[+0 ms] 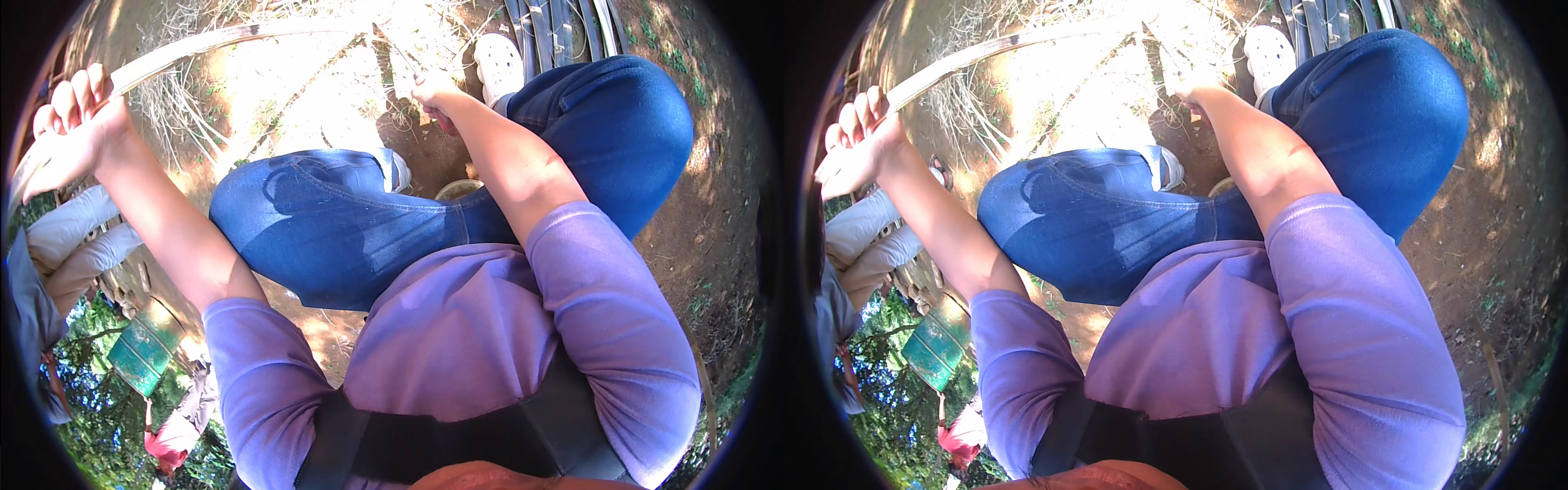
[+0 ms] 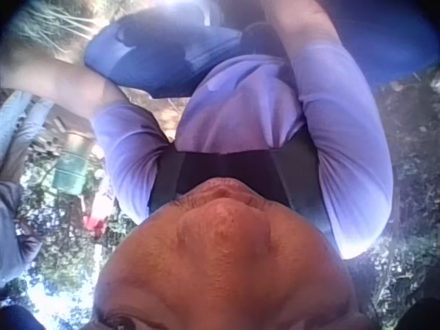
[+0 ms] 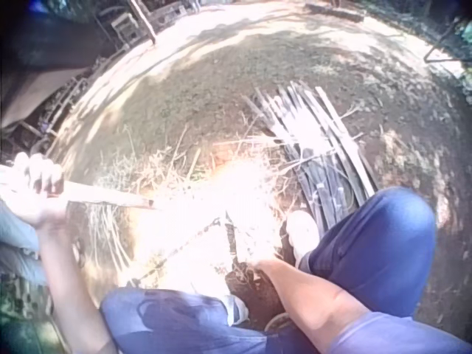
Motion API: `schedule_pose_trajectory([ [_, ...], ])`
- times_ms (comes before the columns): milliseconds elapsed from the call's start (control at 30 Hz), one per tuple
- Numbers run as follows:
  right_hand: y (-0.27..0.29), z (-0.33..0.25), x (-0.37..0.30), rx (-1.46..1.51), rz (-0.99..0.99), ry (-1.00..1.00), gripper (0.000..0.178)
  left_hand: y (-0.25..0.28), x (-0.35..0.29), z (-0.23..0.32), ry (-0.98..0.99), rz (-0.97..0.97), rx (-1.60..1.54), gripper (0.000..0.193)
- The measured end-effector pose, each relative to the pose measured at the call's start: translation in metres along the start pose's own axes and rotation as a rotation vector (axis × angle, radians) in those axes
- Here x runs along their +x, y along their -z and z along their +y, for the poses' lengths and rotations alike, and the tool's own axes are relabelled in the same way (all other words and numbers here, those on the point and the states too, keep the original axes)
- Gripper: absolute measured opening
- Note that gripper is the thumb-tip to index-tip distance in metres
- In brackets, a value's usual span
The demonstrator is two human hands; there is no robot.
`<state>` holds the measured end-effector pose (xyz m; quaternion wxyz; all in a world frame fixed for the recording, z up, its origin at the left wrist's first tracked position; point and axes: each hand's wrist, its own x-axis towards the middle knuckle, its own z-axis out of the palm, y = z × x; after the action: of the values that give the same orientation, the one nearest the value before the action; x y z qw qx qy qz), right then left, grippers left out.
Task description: The person uses a blade to shave and strip thin layers from a piece of bamboo by hand.
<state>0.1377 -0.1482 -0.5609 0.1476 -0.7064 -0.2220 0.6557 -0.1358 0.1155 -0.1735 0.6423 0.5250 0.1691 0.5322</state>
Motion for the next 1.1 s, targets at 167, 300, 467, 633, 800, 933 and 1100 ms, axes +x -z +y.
schedule_pose_trajectory([
  [167,-0.025,-0.048,-0.036,-0.06,0.012,0.2,0.018,-0.003,-0.01,0.003,0.068,-0.077,-0.05,0.078],
  [300,-0.026,-0.049,-0.04,-0.105,0.008,0.197,0.031,-0.007,-0.003,0.001,0.16,-0.166,-0.162,0.071],
  [467,-0.006,-0.062,-0.024,-0.208,-0.054,0.189,0.029,-0.03,-0.012,-0.002,0.207,-0.243,-0.194,0.064],
  [633,-0.028,-0.048,-0.012,-0.237,0.249,0.61,0.029,-0.034,-0.007,0.001,0.236,-0.07,-0.182,0.063],
  [800,-0.005,-0.036,-0.033,-0.101,0.039,0.071,0.027,-0.047,-0.012,-0.002,0.213,-0.204,-0.201,0.059],
  [933,-0.013,-0.064,-0.042,-0.175,-0.023,0.128,0.031,-0.034,-0.007,-0.001,0.222,-0.223,-0.199,0.057],
  [1100,-0.006,-0.025,-0.017,-0.165,0.014,0.132,0.03,-0.032,-0.006,-0.004,0.224,-0.242,-0.239,0.069],
])
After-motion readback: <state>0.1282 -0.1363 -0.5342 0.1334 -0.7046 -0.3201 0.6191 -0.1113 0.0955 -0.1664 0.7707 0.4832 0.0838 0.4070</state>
